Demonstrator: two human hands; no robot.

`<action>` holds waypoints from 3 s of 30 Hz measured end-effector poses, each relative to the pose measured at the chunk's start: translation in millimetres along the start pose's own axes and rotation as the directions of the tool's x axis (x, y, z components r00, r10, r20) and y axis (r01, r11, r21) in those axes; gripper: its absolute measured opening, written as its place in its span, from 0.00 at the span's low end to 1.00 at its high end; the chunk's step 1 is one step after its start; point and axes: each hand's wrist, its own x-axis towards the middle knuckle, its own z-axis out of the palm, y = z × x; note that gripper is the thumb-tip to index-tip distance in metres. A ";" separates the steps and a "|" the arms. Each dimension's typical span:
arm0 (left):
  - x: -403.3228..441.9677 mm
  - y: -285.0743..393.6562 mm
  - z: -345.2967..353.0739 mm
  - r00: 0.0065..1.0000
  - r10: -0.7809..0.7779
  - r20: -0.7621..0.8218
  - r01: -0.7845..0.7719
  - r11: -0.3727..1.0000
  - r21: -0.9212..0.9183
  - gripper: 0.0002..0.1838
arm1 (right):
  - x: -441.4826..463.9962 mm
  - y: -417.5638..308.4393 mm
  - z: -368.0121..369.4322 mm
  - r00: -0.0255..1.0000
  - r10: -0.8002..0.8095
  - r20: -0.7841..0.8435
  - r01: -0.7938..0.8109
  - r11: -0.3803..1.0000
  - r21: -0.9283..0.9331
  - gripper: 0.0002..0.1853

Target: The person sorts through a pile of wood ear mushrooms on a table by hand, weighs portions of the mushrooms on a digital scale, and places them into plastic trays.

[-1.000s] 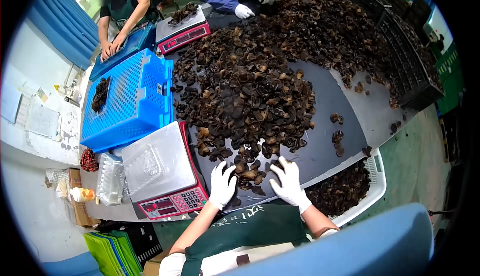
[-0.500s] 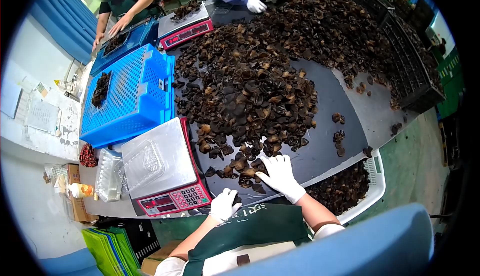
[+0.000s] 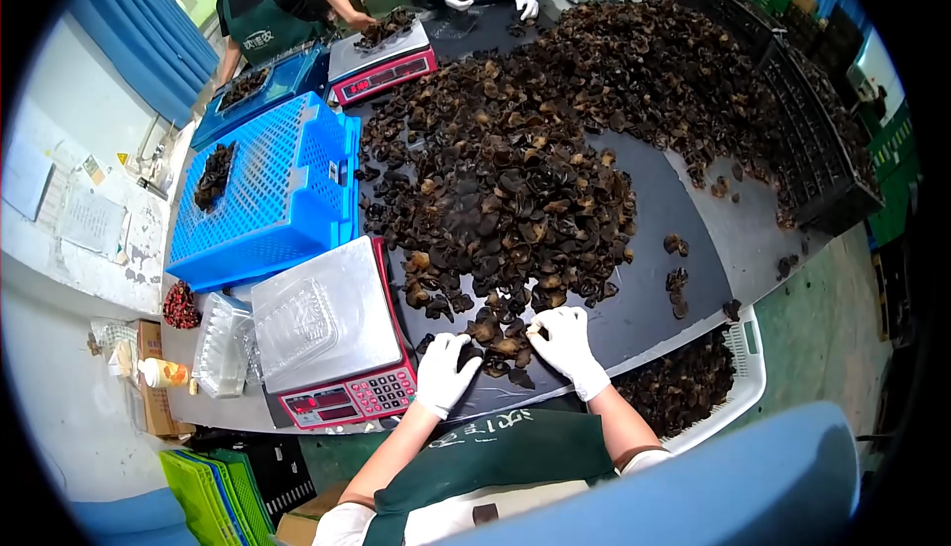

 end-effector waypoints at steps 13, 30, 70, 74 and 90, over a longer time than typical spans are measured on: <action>80.4 -47.1 24.0 0.990 0.035 -0.136 0.031 0.891 0.454 0.15 | 6.0 -14.9 4.3 0.989 0.132 0.061 -0.132 0.991 0.005 0.11; 65.2 104.5 11.8 0.962 0.269 0.051 -0.224 0.879 -0.420 0.15 | -127.5 103.8 -193.4 0.489 0.378 -0.786 -0.518 0.851 0.088 0.13; 77.2 41.7 5.9 0.956 0.203 -0.214 -0.212 0.977 -0.019 0.15 | -79.3 50.4 -163.8 0.793 0.325 -0.515 -0.418 0.906 -0.072 0.16; 59.4 -33.2 34.8 0.942 -0.235 -0.240 0.316 0.864 0.392 0.34 | -67.7 36.0 -80.1 0.949 0.179 -0.258 -0.172 0.984 0.049 0.21; -28.1 4.4 25.1 0.977 -0.008 -0.213 -0.007 0.998 -0.067 0.30 | -31.7 -21.6 -42.0 0.976 -0.210 0.061 0.203 0.974 0.099 0.38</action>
